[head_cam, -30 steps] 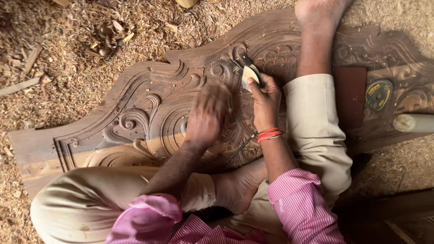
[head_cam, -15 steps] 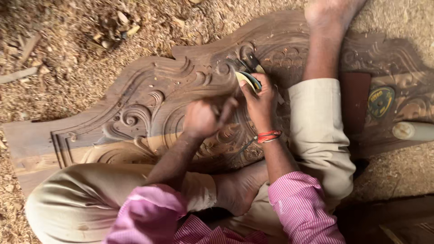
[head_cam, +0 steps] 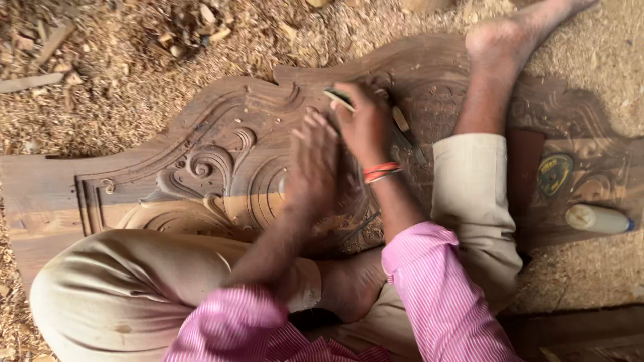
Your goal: The person is carving a decorative wooden panel using a chisel and mallet. They are sitting on the floor, holding the chisel with one hand and striking it with a mallet to shape the intricate designs on the wood.
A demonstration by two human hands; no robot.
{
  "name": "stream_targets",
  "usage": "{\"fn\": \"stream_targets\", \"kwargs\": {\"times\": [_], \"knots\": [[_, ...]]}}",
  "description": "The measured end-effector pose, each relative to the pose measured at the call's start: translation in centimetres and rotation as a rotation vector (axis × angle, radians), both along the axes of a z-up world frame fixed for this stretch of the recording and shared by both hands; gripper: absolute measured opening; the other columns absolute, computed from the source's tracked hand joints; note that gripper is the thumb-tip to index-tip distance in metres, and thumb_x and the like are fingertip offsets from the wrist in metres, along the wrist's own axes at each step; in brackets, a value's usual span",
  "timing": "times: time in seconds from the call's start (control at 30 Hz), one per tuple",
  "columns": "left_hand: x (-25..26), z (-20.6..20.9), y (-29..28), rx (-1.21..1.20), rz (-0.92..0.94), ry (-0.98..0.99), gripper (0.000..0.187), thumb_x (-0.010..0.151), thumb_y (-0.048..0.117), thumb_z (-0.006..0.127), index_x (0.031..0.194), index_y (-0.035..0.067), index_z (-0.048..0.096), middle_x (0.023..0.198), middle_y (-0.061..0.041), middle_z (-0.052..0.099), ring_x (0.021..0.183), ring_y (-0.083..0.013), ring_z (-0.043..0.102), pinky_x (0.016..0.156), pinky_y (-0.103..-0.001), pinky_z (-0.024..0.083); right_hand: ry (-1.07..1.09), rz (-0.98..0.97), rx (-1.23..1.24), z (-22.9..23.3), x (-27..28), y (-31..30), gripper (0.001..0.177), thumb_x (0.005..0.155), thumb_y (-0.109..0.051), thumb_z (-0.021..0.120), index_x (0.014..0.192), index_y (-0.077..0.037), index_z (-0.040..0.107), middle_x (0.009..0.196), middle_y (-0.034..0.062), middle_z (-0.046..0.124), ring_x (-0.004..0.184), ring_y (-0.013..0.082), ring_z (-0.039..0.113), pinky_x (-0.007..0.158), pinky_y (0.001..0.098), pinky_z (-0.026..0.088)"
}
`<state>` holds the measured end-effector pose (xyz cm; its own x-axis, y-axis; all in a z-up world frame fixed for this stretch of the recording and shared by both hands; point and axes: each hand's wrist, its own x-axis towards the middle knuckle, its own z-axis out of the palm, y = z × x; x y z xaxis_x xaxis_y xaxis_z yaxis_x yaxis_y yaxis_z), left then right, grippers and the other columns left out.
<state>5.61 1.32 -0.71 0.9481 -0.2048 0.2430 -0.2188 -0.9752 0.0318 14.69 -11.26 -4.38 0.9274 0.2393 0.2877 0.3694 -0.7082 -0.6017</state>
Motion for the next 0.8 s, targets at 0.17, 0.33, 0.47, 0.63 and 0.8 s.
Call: {"fn": "stream_targets", "kwargs": {"times": [0.17,0.33,0.47,0.63,0.8], "knots": [[-2.6,-0.4,0.6,-0.59,0.147,0.863,0.038,0.098,0.045,0.054,0.113,0.014,0.071,0.114,-0.017,0.072,0.109,-0.0361,0.066,0.093,-0.051,0.055,-0.076,0.209,-0.145,1.0,-2.2,1.6,0.012,0.09,-0.003,0.07,0.102,-0.005,0.067,0.102,0.0147,0.073,0.092,0.0356,0.07,0.088,0.0438,0.054],[-1.1,-4.8,2.7,-0.39,0.467,0.246,0.045,0.104,0.037,0.052,0.127,0.0,0.062,0.149,-0.029,0.047,0.148,-0.0438,0.036,0.12,-0.058,0.032,0.116,0.201,-0.068,2.6,-1.7,0.2,0.008,0.09,-0.004,0.071,0.098,-0.004,0.071,0.094,0.0128,0.074,0.088,0.0319,0.07,0.082,0.0424,0.053],[0.1,-5.2,3.5,-0.356,0.433,0.157,0.066,0.106,0.043,0.036,0.151,-0.004,0.043,0.162,-0.027,0.028,0.152,-0.0418,0.02,0.123,-0.057,0.014,-0.123,0.325,0.004,2.1,-2.2,2.1,0.01,0.096,0.002,0.065,0.101,-0.005,0.07,0.109,0.0104,0.077,0.098,0.0262,0.072,0.089,0.0389,0.054],[-0.2,-4.4,3.2,-0.378,0.441,0.258,0.063,0.109,0.035,0.027,0.158,-0.003,0.038,0.169,-0.025,0.023,0.158,-0.038,0.016,0.129,-0.054,0.009,-0.188,0.383,-0.153,1.5,-2.6,1.9,0.012,0.092,0.0,0.07,0.104,-0.004,0.072,0.118,0.0081,0.076,0.103,0.0274,0.068,0.096,0.0359,0.056],[0.1,-4.7,3.5,-0.363,0.447,0.281,0.062,0.11,0.033,0.026,0.159,-0.002,0.037,0.169,-0.023,0.023,0.159,-0.0364,0.015,0.129,-0.053,0.007,-0.226,0.44,-0.255,-0.1,-2.7,1.5,0.01,0.09,-0.003,0.074,0.098,-0.008,0.072,0.116,0.004,0.075,0.105,0.0237,0.07,0.092,0.0356,0.059]]}}
